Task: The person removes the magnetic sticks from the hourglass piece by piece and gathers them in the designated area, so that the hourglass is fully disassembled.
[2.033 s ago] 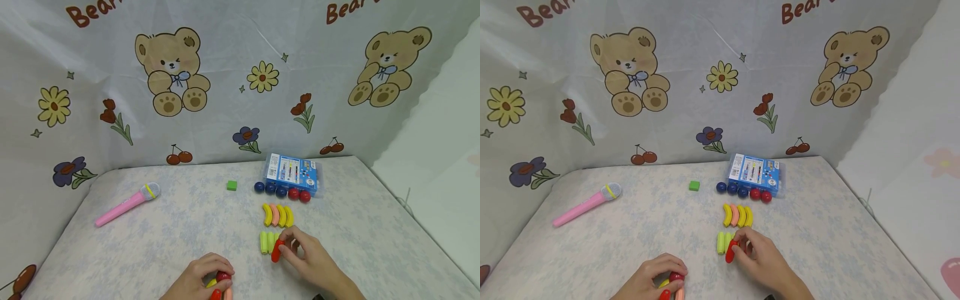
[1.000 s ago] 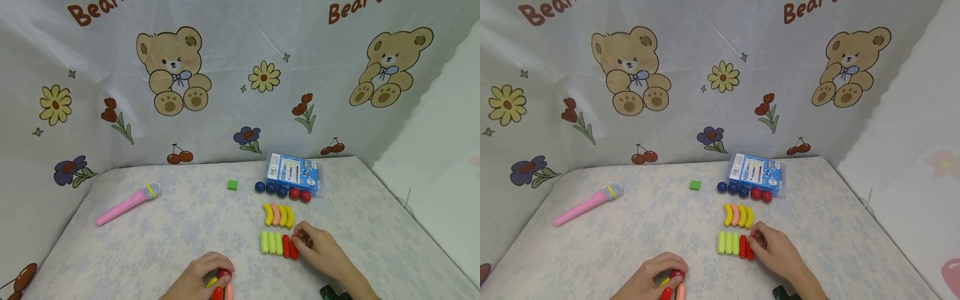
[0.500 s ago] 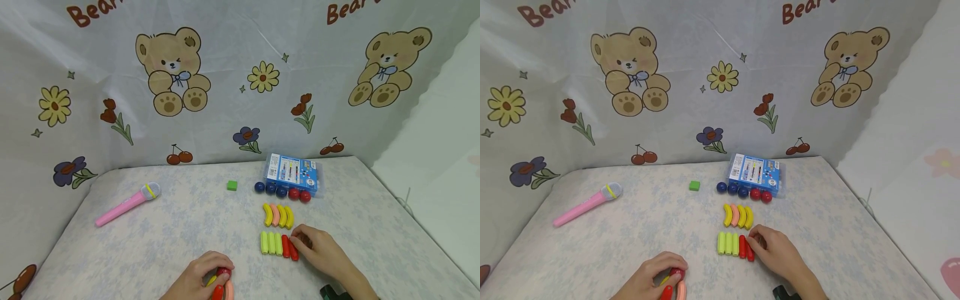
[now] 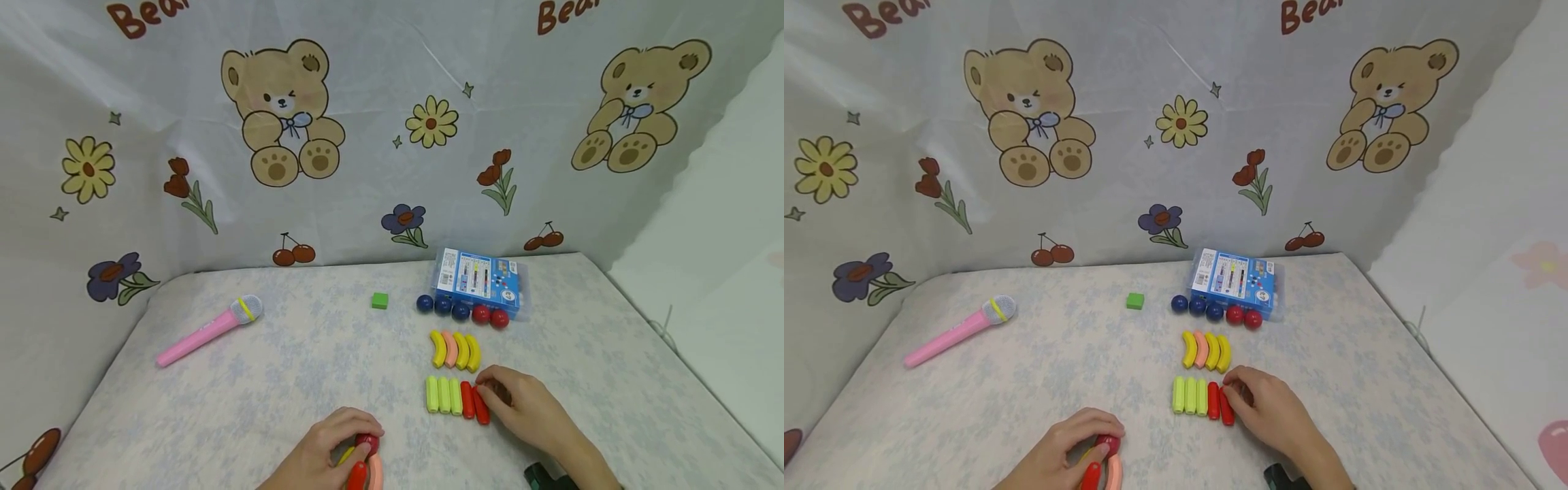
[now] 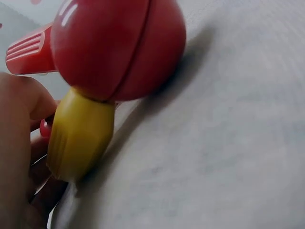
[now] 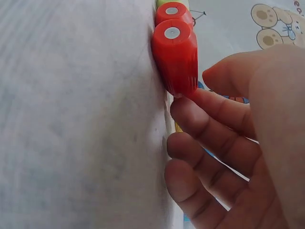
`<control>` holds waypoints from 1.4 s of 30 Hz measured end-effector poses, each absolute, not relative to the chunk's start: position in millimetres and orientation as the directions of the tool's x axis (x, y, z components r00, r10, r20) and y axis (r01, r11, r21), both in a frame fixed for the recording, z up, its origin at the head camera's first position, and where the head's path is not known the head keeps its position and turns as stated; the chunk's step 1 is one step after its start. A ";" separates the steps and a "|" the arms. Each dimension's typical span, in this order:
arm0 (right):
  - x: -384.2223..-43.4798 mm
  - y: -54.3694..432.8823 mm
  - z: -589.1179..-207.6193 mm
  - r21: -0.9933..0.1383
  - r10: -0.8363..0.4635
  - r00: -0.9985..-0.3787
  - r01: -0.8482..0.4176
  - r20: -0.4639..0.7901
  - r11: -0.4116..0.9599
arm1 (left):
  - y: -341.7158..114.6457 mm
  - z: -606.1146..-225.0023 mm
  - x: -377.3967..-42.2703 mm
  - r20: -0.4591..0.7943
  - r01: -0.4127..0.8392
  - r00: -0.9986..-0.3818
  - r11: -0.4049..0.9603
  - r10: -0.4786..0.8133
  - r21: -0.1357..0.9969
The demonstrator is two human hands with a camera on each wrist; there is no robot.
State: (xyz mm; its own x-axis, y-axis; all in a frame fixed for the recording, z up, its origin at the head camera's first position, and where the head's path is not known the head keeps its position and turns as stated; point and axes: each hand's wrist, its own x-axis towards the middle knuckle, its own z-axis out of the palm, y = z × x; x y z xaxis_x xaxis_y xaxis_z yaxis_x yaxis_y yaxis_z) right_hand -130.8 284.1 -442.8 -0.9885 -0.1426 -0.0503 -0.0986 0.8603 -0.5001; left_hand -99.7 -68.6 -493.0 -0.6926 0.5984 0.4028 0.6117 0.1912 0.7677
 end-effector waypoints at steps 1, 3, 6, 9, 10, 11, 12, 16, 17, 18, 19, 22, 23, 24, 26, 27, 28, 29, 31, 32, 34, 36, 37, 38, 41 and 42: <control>-130.8 284.0 -442.6 -0.494 -0.137 -0.990 -0.098 -0.042 0.864 | -68.2 -492.7 -99.8 0.402 0.614 -0.693 0.198 0.598 0.764; -130.3 284.0 -442.3 -0.486 -0.132 -0.991 -0.106 -0.019 0.867 | -68.0 -492.0 -99.8 0.389 0.605 -0.700 0.209 0.599 0.768; -129.2 284.2 -442.2 -0.485 -0.138 -0.990 -0.136 0.031 0.864 | -68.2 -491.4 -99.6 0.364 0.584 -0.714 0.222 0.598 0.781; -127.5 283.3 -442.3 -0.499 -0.152 -0.986 -0.165 0.068 0.851 | -68.5 -491.5 -99.4 0.353 0.570 -0.722 0.223 0.595 0.791; -126.9 282.8 -442.1 -0.505 -0.157 -0.985 -0.173 0.075 0.846 | -68.6 -491.6 -99.4 0.349 0.565 -0.724 0.223 0.595 0.794; -126.2 282.1 -441.9 -0.509 -0.162 -0.983 -0.181 0.081 0.841 | -68.6 -491.7 -99.5 0.345 0.561 -0.727 0.223 0.593 0.797; -125.6 281.4 -441.6 -0.514 -0.167 -0.982 -0.187 0.085 0.837 | -68.6 -491.8 -99.5 0.347 0.563 -0.726 0.222 0.593 0.796; -123.7 278.4 -439.7 -0.529 -0.174 -0.980 -0.197 0.094 0.825 | -68.5 -491.4 -99.6 0.340 0.556 -0.731 0.226 0.592 0.800; -123.4 277.8 -439.6 -0.532 -0.180 -0.979 -0.203 0.096 0.822 | -68.6 -491.2 -99.6 0.340 0.555 -0.731 0.227 0.592 0.800; -123.0 277.1 -439.4 -0.536 -0.186 -0.978 -0.208 0.097 0.818 | -68.6 -491.2 -99.6 0.341 0.557 -0.730 0.226 0.592 0.799; -122.6 276.4 -439.4 -0.541 -0.195 -0.976 -0.216 0.097 0.813 | -68.7 -491.1 -99.6 0.340 0.555 -0.730 0.223 0.593 0.801; -120.7 274.7 -439.3 -0.556 -0.245 -0.964 -0.258 0.101 0.790 | -69.1 -491.3 -99.3 0.344 0.558 -0.726 0.217 0.595 0.801; -119.9 274.4 -439.3 -0.563 -0.266 -0.958 -0.277 0.104 0.779 | -69.2 -491.3 -99.3 0.349 0.562 -0.723 0.214 0.596 0.799; -119.0 274.1 -439.2 -0.568 -0.284 -0.953 -0.293 0.107 0.769 | -69.2 -491.4 -99.2 0.357 0.569 -0.719 0.210 0.597 0.795; -117.4 273.7 -439.0 -0.572 -0.315 -0.942 -0.323 0.117 0.754 | -69.1 -491.4 -99.0 0.371 0.583 -0.712 0.207 0.596 0.786; -116.8 273.6 -439.0 -0.574 -0.324 -0.938 -0.334 0.123 0.748 | -69.0 -491.3 -99.0 0.377 0.589 -0.709 0.206 0.595 0.781; -116.2 273.5 -438.9 -0.574 -0.331 -0.935 -0.342 0.128 0.744 | -68.9 -491.2 -99.0 0.382 0.594 -0.708 0.207 0.594 0.778; -115.8 273.3 -439.0 -0.573 -0.335 -0.933 -0.348 0.132 0.742 | -68.8 -491.0 -99.0 0.385 0.596 -0.707 0.208 0.593 0.776; -115.6 273.1 -439.2 -0.568 -0.336 -0.932 -0.351 0.137 0.744 | -68.5 -490.8 -98.9 0.388 0.600 -0.706 0.210 0.592 0.772; -115.7 272.9 -439.3 -0.567 -0.334 -0.932 -0.351 0.138 0.745 | -68.5 -490.7 -98.8 0.387 0.599 -0.708 0.211 0.591 0.773; -115.8 272.5 -439.6 -0.567 -0.331 -0.934 -0.347 0.135 0.747 | -68.2 -490.7 -99.0 0.394 0.606 -0.705 0.212 0.590 0.767; -115.9 272.1 -439.8 -0.566 -0.330 -0.935 -0.343 0.129 0.750 | -68.0 -490.7 -99.2 0.401 0.612 -0.700 0.208 0.591 0.763; -115.9 271.8 -439.8 -0.565 -0.331 -0.935 -0.342 0.125 0.751 | -67.9 -490.7 -99.3 0.404 0.615 -0.698 0.206 0.591 0.762; -115.9 271.5 -439.8 -0.565 -0.335 -0.934 -0.343 0.122 0.750 | -67.8 -490.8 -99.4 0.406 0.615 -0.698 0.203 0.590 0.762; -115.6 270.7 -440.3 -0.568 -0.349 -0.929 -0.354 0.123 0.743 | -67.8 -491.1 -99.8 0.420 0.627 -0.689 0.195 0.591 0.754; -115.4 270.6 -440.6 -0.569 -0.355 -0.926 -0.360 0.126 0.739 | -67.8 -491.3 -99.9 0.423 0.630 -0.687 0.194 0.591 0.752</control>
State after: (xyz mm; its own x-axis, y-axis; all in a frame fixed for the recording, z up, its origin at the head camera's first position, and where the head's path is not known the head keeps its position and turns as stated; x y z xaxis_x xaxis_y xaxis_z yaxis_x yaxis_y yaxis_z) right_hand -115.4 270.6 -440.6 -0.9265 -0.3546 0.1259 -0.3603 0.7390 -0.5693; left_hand -99.9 -67.8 -491.3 -0.6868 0.5909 0.4234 0.6302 0.1938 0.7518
